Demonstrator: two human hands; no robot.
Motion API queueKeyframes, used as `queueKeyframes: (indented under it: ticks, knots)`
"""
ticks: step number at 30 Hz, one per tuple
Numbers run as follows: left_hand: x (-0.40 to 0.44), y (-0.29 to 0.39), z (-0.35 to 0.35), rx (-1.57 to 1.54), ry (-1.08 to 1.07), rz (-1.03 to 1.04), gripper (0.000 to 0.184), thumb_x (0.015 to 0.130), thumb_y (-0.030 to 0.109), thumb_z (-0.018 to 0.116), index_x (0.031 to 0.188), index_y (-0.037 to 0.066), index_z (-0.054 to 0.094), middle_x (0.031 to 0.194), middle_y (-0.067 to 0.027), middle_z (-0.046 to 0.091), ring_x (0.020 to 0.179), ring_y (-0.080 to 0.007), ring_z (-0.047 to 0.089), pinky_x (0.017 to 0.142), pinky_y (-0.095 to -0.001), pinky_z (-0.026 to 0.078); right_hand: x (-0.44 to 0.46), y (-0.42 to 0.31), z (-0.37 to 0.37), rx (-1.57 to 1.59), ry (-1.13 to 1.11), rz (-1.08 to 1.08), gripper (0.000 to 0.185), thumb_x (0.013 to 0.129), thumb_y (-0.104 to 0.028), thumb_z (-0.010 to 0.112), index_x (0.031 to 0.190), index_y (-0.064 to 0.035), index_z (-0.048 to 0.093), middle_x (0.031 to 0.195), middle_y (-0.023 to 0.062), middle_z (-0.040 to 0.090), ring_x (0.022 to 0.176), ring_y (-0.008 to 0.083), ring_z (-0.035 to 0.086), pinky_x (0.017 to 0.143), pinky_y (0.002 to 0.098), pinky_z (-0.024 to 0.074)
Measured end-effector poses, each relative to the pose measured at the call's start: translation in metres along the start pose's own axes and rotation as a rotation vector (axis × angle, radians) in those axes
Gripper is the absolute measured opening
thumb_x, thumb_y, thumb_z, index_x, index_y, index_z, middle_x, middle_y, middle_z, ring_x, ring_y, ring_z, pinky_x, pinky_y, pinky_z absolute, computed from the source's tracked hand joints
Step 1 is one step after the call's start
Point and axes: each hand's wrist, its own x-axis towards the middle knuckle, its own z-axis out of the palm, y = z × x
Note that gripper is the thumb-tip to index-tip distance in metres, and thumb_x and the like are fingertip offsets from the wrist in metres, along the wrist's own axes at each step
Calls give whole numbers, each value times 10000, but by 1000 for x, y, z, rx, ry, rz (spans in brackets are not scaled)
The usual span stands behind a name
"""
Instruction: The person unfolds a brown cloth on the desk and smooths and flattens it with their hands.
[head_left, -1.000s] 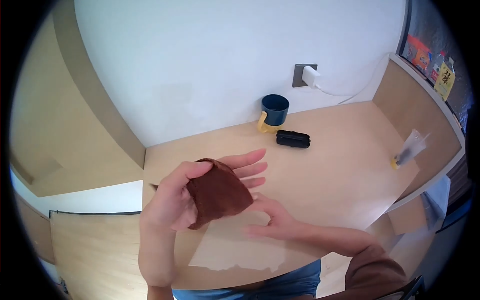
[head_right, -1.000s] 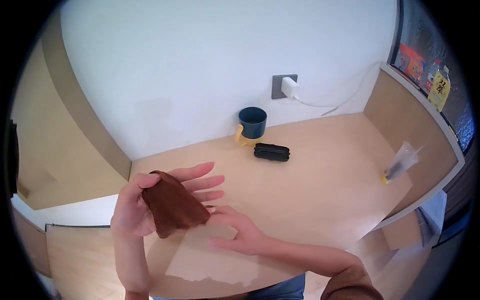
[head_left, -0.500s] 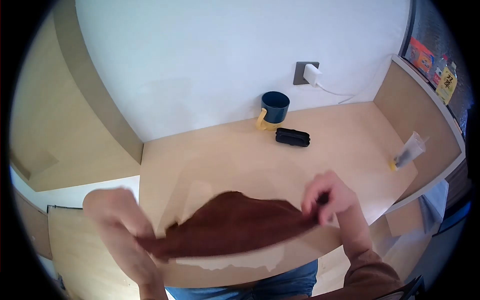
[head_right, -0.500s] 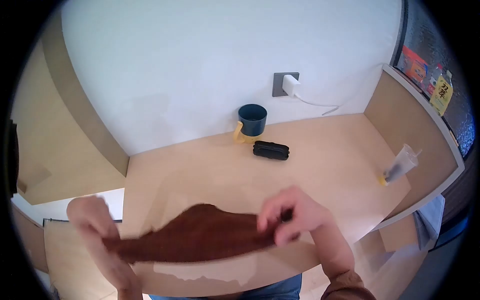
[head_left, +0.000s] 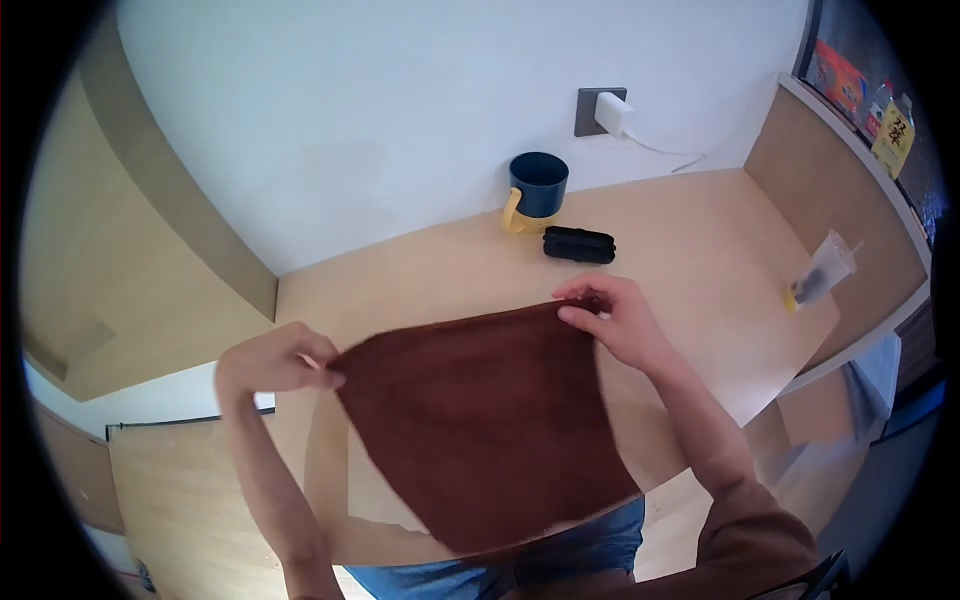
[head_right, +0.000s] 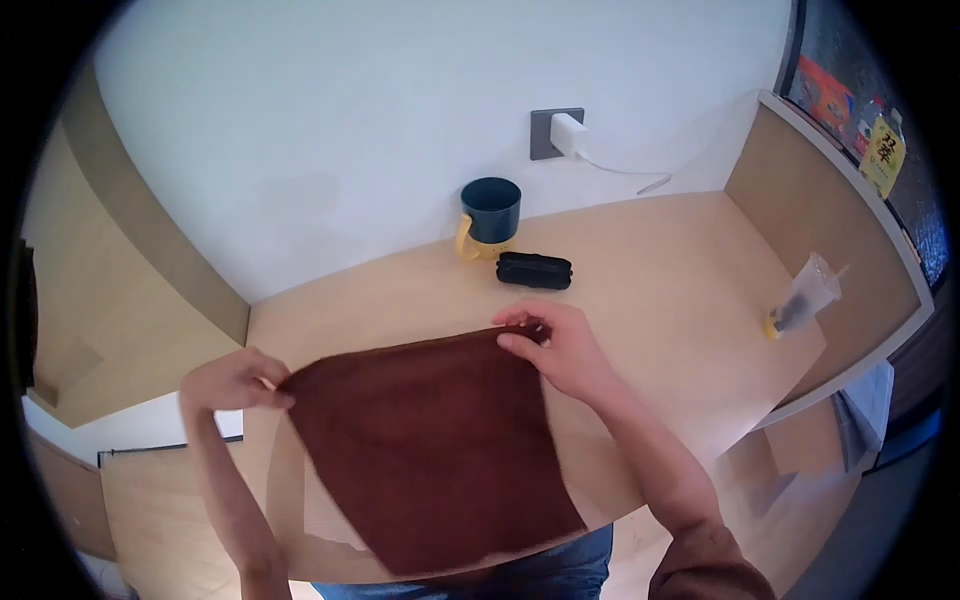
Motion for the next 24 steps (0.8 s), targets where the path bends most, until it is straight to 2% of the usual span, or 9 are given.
queueKeyframes:
  ticks: [4, 5, 10, 12, 13, 14, 17, 22, 24]
  knots:
    - [54, -44, 39, 6, 467, -225, 218, 959, 225, 722, 1011, 15, 741, 890, -131, 755, 864, -257, 736, 790, -415, 573, 16, 42, 20, -524, 243, -390, 275, 991, -95, 768, 1260, -46, 735, 1144, 118, 750, 1080, 309, 720, 970, 407, 572]
    - [60, -43, 44, 8, 596, -305, 219, 963, 232, 706, 1023, 22, 722, 865, -131, 747, 853, -267, 731, 786, -429, 570, 15, 37, 24, -406, 145, -271, 275, 1000, -146, 759, 1258, -53, 743, 1229, 144, 737, 1184, 368, 676, 1034, 450, 551]
    - [77, -48, 58, 34, 660, -316, 201, 997, 232, 656, 1029, 35, 638, 913, -156, 725, 833, -328, 699, 779, -469, 564, -24, 15, 83, -498, -131, -554, 444, 1054, -328, 711, 1429, -93, 674, 1501, 155, 626, 1408, 379, 579, 1160, 513, 488]
    - [97, -62, 79, 125, 848, -301, 204, 1030, 235, 633, 1013, 32, 619, 942, -166, 710, 844, -355, 688, 774, -492, 555, -43, 19, 111, -577, -354, -625, 606, 1102, -496, 594, 1595, -148, 543, 1675, 156, 478, 1561, 388, 431, 1280, 585, 341]
    - [113, -76, 99, 229, 1010, -281, 208, 1047, 237, 623, 1009, 32, 612, 953, -172, 700, 853, -368, 683, 769, -504, 547, -54, 21, 117, -739, -512, -690, 702, 1126, -608, 457, 1694, -197, 417, 1757, 133, 379, 1635, 375, 319, 1346, 602, 181]
    - [116, -71, 107, 334, 1170, -257, 214, 1063, 238, 612, 1006, 32, 605, 964, -177, 689, 861, -380, 679, 764, -516, 539, -50, 22, 117, -744, -545, -682, 709, 1130, -622, 427, 1705, -208, 400, 1765, 120, 370, 1643, 353, 308, 1353, 595, 162]
    - [102, -59, 118, 211, 1262, -94, 223, 1104, 187, 546, 982, 10, 603, 949, -186, 653, 906, -416, 635, 795, -546, 492, -23, 30, 102, -826, -542, -662, 713, 1144, -630, 368, 1728, -221, 363, 1781, 103, 352, 1656, 286, 299, 1365, 573, 135]
    - [74, -26, 139, 165, 1201, 4, 277, 1113, 155, 512, 923, -4, 635, 922, -186, 629, 896, -406, 599, 802, -519, 475, 10, 48, 60, -907, -286, -482, 636, 1144, -542, 445, 1664, -176, 480, 1753, 158, 383, 1632, 335, 338, 1343, 587, 196]
    - [71, -18, 142, 65, 1196, 24, 305, 1112, 157, 519, 888, -6, 645, 908, -182, 623, 891, -389, 601, 788, -490, 478, -6, 41, 77, -969, -302, -548, 637, 1104, -517, 537, 1650, -193, 500, 1747, 180, 381, 1620, 439, 317, 1292, 703, 191]
